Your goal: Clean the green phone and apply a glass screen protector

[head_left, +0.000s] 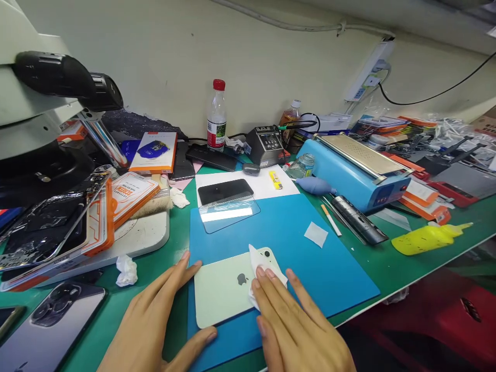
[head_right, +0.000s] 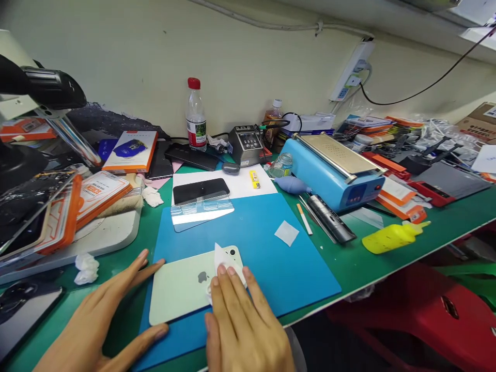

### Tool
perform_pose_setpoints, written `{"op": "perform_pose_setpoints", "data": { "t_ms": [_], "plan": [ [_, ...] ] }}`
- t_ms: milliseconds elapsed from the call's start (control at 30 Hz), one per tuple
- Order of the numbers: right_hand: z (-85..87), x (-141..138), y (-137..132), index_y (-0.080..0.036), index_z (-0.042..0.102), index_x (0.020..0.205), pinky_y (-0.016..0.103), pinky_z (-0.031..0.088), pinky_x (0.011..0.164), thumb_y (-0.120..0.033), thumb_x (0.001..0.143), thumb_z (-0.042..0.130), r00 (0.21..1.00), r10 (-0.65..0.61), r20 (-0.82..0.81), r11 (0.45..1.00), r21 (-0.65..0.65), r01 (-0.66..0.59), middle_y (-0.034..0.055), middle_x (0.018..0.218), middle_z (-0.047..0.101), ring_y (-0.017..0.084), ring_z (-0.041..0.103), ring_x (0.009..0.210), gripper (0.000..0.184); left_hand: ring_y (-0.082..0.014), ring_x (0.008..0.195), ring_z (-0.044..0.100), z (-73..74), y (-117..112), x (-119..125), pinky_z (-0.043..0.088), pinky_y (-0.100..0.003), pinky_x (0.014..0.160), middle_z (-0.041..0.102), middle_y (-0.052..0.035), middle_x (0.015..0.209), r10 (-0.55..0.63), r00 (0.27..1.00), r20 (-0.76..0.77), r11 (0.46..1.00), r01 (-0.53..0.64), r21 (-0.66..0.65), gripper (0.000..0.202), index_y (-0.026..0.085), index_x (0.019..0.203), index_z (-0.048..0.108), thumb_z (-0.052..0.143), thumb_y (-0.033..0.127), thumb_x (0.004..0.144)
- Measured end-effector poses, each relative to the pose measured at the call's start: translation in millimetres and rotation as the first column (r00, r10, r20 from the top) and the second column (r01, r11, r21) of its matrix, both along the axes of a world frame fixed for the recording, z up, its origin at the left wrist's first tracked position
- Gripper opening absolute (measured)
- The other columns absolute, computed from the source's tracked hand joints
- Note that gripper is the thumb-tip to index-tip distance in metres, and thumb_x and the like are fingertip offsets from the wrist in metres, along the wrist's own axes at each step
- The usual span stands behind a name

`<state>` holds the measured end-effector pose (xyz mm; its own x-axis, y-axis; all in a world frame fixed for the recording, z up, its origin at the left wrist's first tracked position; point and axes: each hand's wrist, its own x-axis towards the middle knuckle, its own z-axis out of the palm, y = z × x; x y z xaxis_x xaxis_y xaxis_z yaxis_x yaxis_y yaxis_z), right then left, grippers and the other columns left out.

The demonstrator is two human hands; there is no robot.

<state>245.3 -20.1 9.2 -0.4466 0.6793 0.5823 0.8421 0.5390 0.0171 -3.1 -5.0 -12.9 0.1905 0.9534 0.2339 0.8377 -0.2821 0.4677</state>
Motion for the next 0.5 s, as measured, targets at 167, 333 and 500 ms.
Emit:
{"op": "perform_pose_setpoints", "data": {
  "t_ms": [167, 333, 500],
  "plan": [
    [12.6, 9, 7, -0.007, 0.070, 0.140, 0.048, 0.031, 0.137, -0.012, 0.104, 0.060, 0.999, -0.041, -0.007, 0.999, -0.013, 0.041, 0.0097, 0.149, 0.067, 0.025, 0.063, 0.143, 0.037, -0.0349, 0.143, 0.066, 2.0, 4, -6, 0.068, -0.053, 0.102, 0.072, -0.0034, 0.152, -0.023, 0.998, -0.066, 0.999, 0.026, 0.043, 0.087, 0.038, 0.175, 0.014, 0.059, 0.061, 0.104],
    [14.5, 11, 6, -0.011, 0.076, 0.132, 0.047, 0.027, 0.139, -0.019, 0.105, 0.063, 0.999, 0.003, 0.033, 1.000, -0.001, -0.003, 0.0078, 0.141, 0.073, 0.022, 0.072, 0.127, 0.030, -0.0326, 0.140, 0.068, 2.9, 7, -12, 0.070, -0.048, 0.098, 0.072, -0.0022, 0.152, -0.061, 0.994, -0.086, 0.996, 0.066, 0.057, 0.089, 0.038, 0.175, 0.014, 0.063, 0.060, 0.104],
    [15.5, 10, 8, -0.009, 0.073, 0.136, 0.049, 0.028, 0.138, -0.018, 0.106, 0.060, 0.999, -0.041, 0.001, 0.999, -0.014, 0.041, 0.0071, 0.141, 0.073, 0.022, 0.072, 0.125, 0.033, -0.0331, 0.141, 0.068, 6.9, 4, -9, 0.068, -0.050, 0.102, 0.072, -0.0025, 0.152, -0.045, 0.997, -0.056, 0.998, 0.048, 0.049, 0.088, 0.038, 0.175, 0.016, 0.062, 0.062, 0.104]
  ]
}}
